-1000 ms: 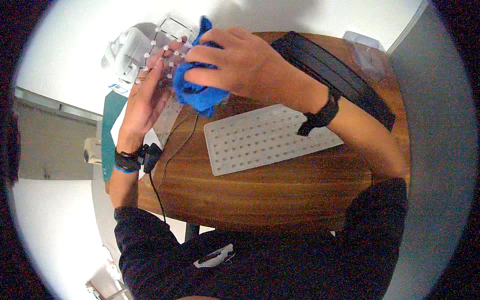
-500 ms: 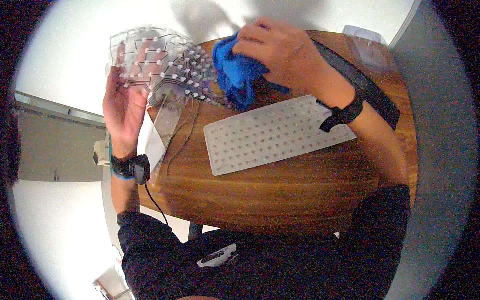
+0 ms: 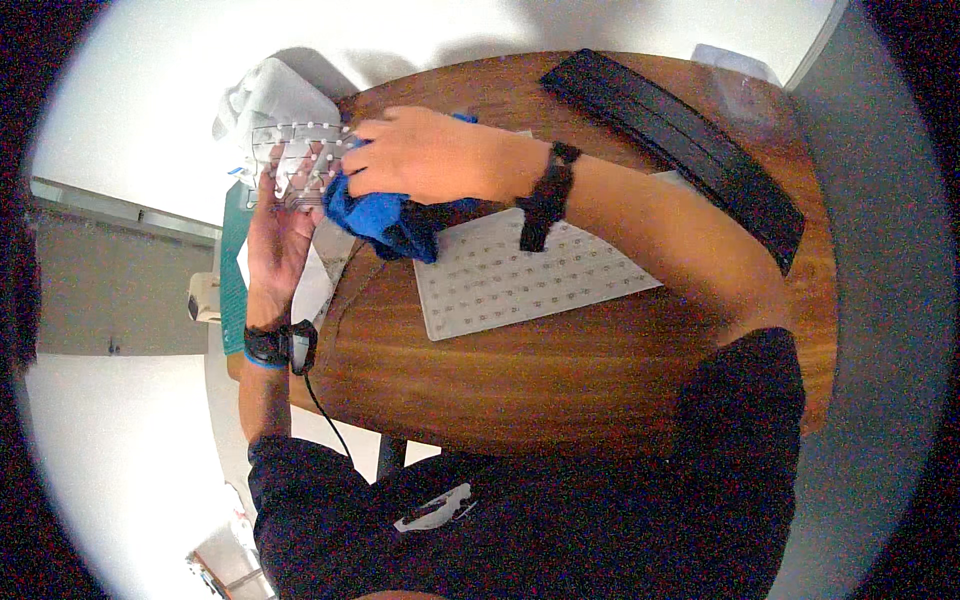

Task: The person cleans a white keyboard with a blue cloth, then peels and applies a transparent patterned skin over the keys. They smooth the skin, wipe it again, and place the keyboard back into its black case.

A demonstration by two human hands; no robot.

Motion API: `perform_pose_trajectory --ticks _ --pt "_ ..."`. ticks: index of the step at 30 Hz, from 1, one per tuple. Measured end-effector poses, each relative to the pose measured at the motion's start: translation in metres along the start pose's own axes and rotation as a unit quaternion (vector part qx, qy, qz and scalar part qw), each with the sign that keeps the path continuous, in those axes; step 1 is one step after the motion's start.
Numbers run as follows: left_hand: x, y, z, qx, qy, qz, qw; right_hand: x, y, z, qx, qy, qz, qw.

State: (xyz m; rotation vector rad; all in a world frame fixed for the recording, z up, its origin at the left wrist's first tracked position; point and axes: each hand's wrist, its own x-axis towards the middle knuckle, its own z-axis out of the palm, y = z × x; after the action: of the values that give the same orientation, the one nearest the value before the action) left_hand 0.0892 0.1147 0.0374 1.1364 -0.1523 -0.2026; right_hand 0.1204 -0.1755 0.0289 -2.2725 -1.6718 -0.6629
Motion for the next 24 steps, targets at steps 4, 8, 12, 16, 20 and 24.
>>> perform_pose_trajectory --ticks 4,8,12,16,20,24 --pt "-0.017 0.022 0.008 0.018 0.024 0.039 0.999 -0.013 0.017 0.017 -0.026 -0.074 0.029 0.997" --pt "-0.023 0.032 -0.009 0.020 0.078 0.074 0.994 -0.045 0.034 -0.002 0.015 -0.159 0.105 0.982" --pt "-0.019 0.033 -0.024 0.021 0.052 0.067 0.996 -0.084 0.048 -0.036 0.011 -0.249 0.194 0.949" --pt "-0.018 0.035 -0.028 0.034 0.038 0.062 0.997 -0.095 0.055 -0.076 -0.042 -0.347 0.278 0.895" --pt "-0.019 0.033 -0.018 0.031 0.035 0.067 0.997 -0.101 0.063 -0.087 -0.096 -0.112 0.246 0.958" --pt "-0.024 0.035 -0.003 0.040 0.028 0.053 0.997 -0.050 0.056 -0.059 -0.050 0.055 0.123 0.990"
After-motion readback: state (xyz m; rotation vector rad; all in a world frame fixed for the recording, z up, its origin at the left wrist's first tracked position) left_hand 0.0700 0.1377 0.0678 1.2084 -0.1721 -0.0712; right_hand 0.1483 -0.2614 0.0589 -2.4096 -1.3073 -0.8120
